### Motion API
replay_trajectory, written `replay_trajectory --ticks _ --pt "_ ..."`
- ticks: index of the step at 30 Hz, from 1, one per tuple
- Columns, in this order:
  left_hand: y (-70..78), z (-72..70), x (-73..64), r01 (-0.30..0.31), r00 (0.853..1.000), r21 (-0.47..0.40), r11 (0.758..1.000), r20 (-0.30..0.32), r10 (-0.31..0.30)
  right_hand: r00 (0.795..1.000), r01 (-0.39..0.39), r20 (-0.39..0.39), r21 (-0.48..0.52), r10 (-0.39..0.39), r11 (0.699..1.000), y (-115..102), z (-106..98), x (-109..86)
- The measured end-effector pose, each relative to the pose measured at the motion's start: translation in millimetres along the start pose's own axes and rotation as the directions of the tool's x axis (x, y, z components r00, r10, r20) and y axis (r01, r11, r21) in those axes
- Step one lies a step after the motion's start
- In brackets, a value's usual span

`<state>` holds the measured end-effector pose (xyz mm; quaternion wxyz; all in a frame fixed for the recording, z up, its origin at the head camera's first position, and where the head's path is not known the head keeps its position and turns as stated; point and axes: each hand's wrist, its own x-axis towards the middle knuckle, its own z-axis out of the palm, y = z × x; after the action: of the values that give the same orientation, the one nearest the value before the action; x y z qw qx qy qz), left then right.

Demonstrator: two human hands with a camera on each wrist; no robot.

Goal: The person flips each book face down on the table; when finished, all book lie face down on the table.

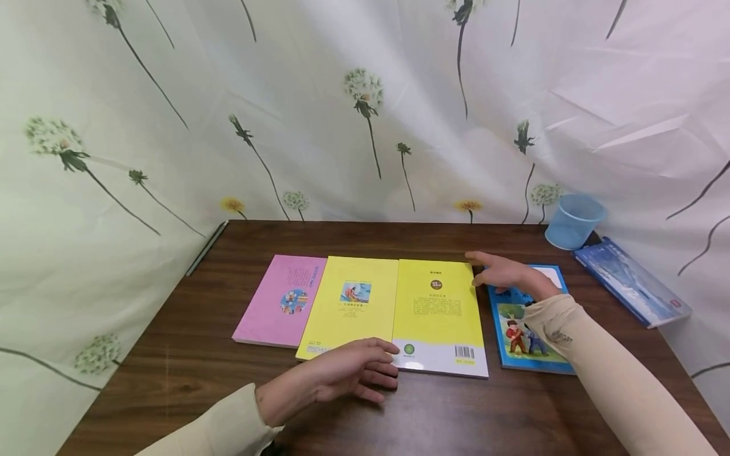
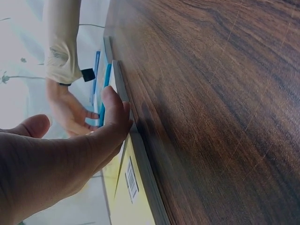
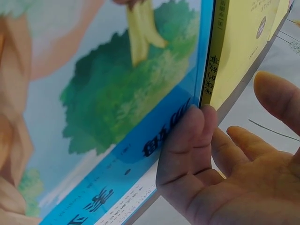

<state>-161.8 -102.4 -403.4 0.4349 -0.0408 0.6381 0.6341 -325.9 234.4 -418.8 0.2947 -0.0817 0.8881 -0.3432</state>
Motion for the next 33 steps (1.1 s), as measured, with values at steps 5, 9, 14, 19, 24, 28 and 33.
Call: replay_trajectory --ticks 5,9,14,19,24,28,33 --pt "0.2 -0.3 1.4 -0.007 1.000 -0.003 1.000 -0.003 0.006 1.000 -0.009 0.000 -0.007 0.009 1.000 -2.3 -1.0 -0.7" --pt "-0.5 0.2 1.9 -0.015 1.000 0.000 1.000 -0.003 0.015 1.000 -0.009 -0.007 -0.010 0.009 1.000 -0.7 -1.7 -0.2" --pt "2.8 6.2 4.6 -0.035 0.999 0.032 0.999 0.042 0.034 1.000 -0.009 -0.022 -0.028 0.009 1.000 4.2 0.6 1.8" --pt "19.0 22.0 18.8 -0.078 0.993 0.104 0.992 0.092 0.068 0.999 -0.002 -0.036 -0.038 0.000 0.999 2.2 3.9 3.9" --pt "44.3 44.5 46.8 -0.089 0.989 0.178 0.980 0.133 0.066 0.999 -0.006 -0.048 -0.068 0.002 0.998 1.0 1.6 6.5" --pt "57.6 62.3 70.1 -0.107 0.990 0.213 0.971 0.116 0.083 0.999 0.001 -0.046 -0.077 -0.005 0.997 1.0 0.4 7.9" --pt "61.7 80.8 95.1 -0.097 0.995 0.192 0.977 0.051 0.089 0.999 0.009 -0.037 -0.050 -0.011 0.999 2.6 2.4 7.8"
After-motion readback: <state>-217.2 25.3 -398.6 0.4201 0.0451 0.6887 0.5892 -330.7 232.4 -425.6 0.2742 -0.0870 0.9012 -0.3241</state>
